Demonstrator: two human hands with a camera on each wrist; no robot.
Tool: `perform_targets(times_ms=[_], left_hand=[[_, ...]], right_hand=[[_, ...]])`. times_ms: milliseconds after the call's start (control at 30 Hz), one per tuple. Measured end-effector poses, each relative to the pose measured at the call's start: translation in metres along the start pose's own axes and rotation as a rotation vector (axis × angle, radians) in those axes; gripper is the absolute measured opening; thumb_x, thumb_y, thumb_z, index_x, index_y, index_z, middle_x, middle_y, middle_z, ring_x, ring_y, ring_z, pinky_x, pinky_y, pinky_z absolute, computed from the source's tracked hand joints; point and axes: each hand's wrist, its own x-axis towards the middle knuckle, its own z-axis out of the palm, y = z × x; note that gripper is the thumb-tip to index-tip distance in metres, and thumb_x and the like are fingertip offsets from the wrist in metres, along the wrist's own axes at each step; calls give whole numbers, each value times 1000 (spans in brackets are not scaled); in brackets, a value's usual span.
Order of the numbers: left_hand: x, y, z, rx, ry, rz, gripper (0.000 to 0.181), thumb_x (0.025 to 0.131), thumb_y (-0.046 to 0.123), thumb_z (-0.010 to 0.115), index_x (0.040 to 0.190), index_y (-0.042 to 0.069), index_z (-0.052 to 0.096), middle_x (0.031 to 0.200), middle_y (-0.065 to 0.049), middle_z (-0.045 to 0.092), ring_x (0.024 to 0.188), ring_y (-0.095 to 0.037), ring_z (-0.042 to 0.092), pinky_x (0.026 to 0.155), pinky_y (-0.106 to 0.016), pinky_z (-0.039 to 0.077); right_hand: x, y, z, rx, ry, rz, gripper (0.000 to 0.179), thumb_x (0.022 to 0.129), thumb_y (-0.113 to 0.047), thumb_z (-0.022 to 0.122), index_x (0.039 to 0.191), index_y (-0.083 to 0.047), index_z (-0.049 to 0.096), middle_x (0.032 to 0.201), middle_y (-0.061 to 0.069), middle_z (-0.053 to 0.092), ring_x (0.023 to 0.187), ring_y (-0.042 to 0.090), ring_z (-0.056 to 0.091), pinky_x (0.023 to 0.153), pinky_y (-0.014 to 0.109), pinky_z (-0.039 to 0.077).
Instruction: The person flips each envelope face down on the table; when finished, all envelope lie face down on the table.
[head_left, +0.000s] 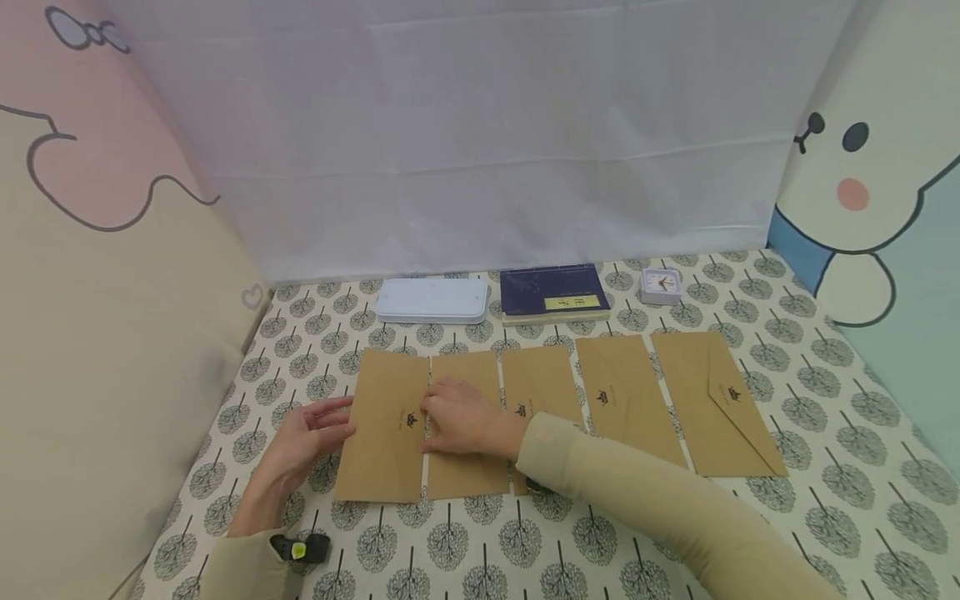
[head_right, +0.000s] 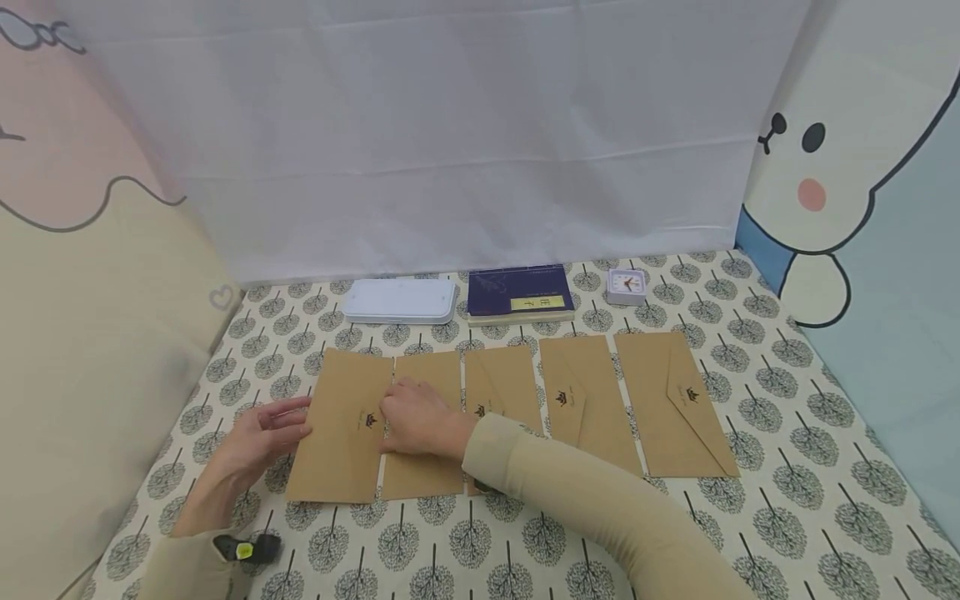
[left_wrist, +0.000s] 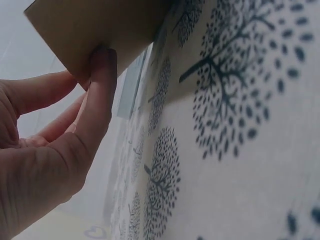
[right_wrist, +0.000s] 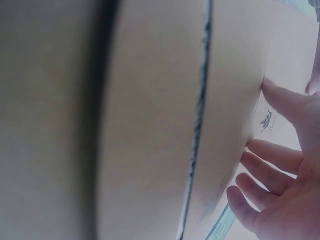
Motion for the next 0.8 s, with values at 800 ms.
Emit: perform_targets(times_ms=[800], left_hand=[[2,3,12,-284,-215,-46,53,104,16,40,151,2,18,117,-5,58,97,-20,59,81,-35,50]], right_hand=[[5,-10,-10,254,8,-51,55,81,-43,74,124,-11,61,108,-3,62,94,8,55,83,21,45]])
